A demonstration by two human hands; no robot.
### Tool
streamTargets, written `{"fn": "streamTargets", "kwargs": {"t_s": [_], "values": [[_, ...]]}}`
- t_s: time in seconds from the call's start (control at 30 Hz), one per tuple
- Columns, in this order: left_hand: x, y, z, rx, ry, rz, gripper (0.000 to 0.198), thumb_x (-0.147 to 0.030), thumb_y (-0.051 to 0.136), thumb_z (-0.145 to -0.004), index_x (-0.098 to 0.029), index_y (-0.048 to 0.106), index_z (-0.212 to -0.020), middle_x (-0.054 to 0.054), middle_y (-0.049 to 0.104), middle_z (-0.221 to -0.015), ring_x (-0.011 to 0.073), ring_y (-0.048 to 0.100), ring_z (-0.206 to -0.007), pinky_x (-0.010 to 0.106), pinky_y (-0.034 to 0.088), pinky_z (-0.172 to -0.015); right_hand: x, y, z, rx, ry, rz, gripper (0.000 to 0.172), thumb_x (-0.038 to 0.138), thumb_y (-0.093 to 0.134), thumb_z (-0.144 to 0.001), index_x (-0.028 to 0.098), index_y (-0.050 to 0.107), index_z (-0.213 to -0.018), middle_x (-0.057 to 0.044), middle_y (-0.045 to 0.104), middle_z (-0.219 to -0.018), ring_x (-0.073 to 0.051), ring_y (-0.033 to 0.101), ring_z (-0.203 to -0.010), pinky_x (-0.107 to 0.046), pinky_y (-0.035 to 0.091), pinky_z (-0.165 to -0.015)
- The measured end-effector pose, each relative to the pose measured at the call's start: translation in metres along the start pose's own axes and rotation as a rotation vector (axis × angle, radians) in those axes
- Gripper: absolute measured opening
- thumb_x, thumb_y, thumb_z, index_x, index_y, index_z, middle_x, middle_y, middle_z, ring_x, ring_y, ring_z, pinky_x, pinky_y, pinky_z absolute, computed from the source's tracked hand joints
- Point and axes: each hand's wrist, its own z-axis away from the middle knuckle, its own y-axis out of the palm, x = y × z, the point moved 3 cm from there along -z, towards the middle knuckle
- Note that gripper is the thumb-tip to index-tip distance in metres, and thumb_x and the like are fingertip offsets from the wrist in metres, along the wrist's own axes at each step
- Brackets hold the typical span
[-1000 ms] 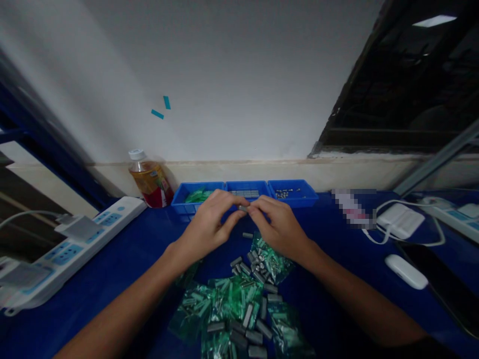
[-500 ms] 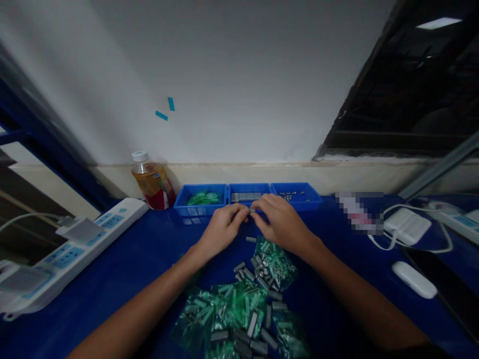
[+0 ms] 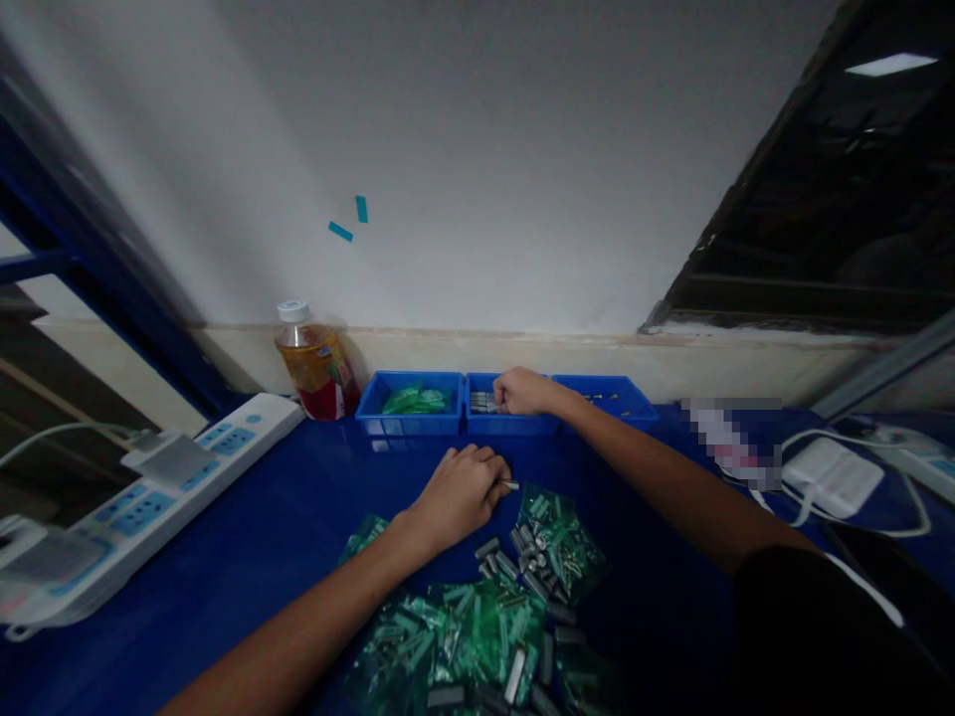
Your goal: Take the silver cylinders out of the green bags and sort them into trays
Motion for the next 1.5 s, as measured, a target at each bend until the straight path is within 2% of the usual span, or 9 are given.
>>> {"fn": "streamTargets", "kwargs": {"t_s": [0.2, 0.43, 0.53, 0.63, 0.77, 0.9, 1.1, 1.23, 1.5], "values": [[0.011, -0.002, -0.003, -0.115, 0.025, 0.196, 0.017, -0.026, 0.048, -0.091, -0.018, 0.063, -0.091, 0.005, 0.065, -0.089, 0.0189, 0.058, -0.086, 0.030, 0.043, -0.080, 0.006, -0.004, 0.002, -0.005, -0.005, 0.067, 0.014, 0.023, 0.074, -0.067, 0.014, 0.069, -0.076, -0.011, 0.070, -0.078, -0.022, 0.062, -0.074, -0.025, 0.036, -0.057], [0.016, -0.003, -0.006, -0.223, -0.085, 0.466, 0.014, -0.025, 0.048, -0.089, -0.016, 0.057, -0.092, 0.001, 0.061, -0.074, 0.0143, 0.056, -0.067, 0.024, 0.042, -0.062, 0.008, -0.009, 0.019, -0.127, 0.015, -0.061, 0.017, 0.030, 0.061, -0.084, 0.014, 0.066, -0.086, -0.003, 0.066, -0.075, -0.013, 0.057, -0.067, -0.021, 0.036, -0.059], [0.014, -0.009, -0.007, -0.265, -0.079, 0.536, 0.016, -0.027, 0.048, -0.089, -0.015, 0.058, -0.085, 0.001, 0.061, -0.074, 0.0125, 0.055, -0.065, 0.022, 0.040, -0.059, 0.026, -0.016, 0.045, -0.361, -0.033, -0.216, 0.020, 0.026, 0.048, -0.091, 0.013, 0.062, -0.087, -0.003, 0.063, -0.075, -0.012, 0.055, -0.068, -0.022, 0.039, -0.062], [0.013, -0.019, -0.006, -0.346, -0.079, 0.576, 0.018, -0.029, 0.049, -0.089, -0.015, 0.059, -0.084, 0.000, 0.059, -0.073, 0.0124, 0.053, -0.065, 0.022, 0.039, -0.060, 0.052, -0.018, 0.086, -0.568, -0.227, -0.369, 0.011, 0.022, 0.049, -0.089, 0.015, 0.058, -0.087, -0.003, 0.060, -0.081, -0.013, 0.055, -0.077, -0.026, 0.042, -0.071], [0.013, -0.025, -0.006, -0.382, -0.124, 0.730, 0.022, -0.035, 0.050, -0.088, -0.015, 0.057, -0.082, -0.001, 0.056, -0.068, 0.0122, 0.050, -0.063, 0.023, 0.040, -0.061, 0.072, -0.012, 0.123, -0.493, -0.354, -0.259, 0.020, 0.019, 0.054, -0.086, 0.018, 0.054, -0.106, -0.006, 0.060, -0.095, -0.019, 0.054, -0.091, -0.034, 0.044, -0.082], [0.008, -0.029, -0.006, -0.426, -0.139, 0.875, 0.025, -0.037, 0.052, -0.087, -0.016, 0.052, -0.075, -0.001, 0.054, -0.067, 0.0119, 0.050, -0.063, 0.023, 0.041, -0.062, 0.074, -0.016, 0.125, -0.488, -0.368, -0.235, 0.025, 0.013, 0.047, -0.088, 0.019, 0.051, -0.111, -0.007, 0.059, -0.099, -0.020, 0.053, -0.095, -0.035, 0.044, -0.084], [-0.001, -0.034, -0.006, -0.406, -0.068, 0.887, 0.025, -0.038, 0.056, -0.086, -0.017, 0.055, -0.099, -0.001, 0.056, -0.073, 0.0123, 0.052, -0.066, 0.023, 0.041, -0.062, 0.066, -0.018, 0.119, -0.606, -0.220, -0.585, 0.013, 0.013, 0.047, -0.087, 0.019, 0.050, -0.099, -0.002, 0.060, -0.083, -0.014, 0.058, -0.075, -0.028, 0.047, -0.068], [-0.001, -0.031, -0.003, -0.428, -0.105, 0.777, 0.022, -0.039, 0.055, -0.086, -0.017, 0.055, -0.088, -0.004, 0.049, -0.065, 0.0106, 0.045, -0.059, 0.022, 0.037, -0.057, 0.061, -0.010, 0.118, -0.523, -0.199, -0.734, 0.009, 0.015, 0.045, -0.088, 0.017, 0.052, -0.094, 0.000, 0.060, -0.079, -0.012, 0.057, -0.069, -0.024, 0.046, -0.063], [0.005, -0.025, -0.004, -0.450, -0.173, 0.852, 0.029, -0.043, 0.051, -0.087, -0.016, 0.051, -0.078, -0.002, 0.051, -0.067, 0.0114, 0.048, -0.062, 0.022, 0.037, -0.057, 0.063, -0.010, 0.121, -0.576, -0.277, -0.321, 0.009, 0.014, 0.055, -0.083, 0.017, 0.058, -0.092, -0.004, 0.056, -0.087, -0.016, 0.054, -0.084, -0.029, 0.043, -0.076]]}}
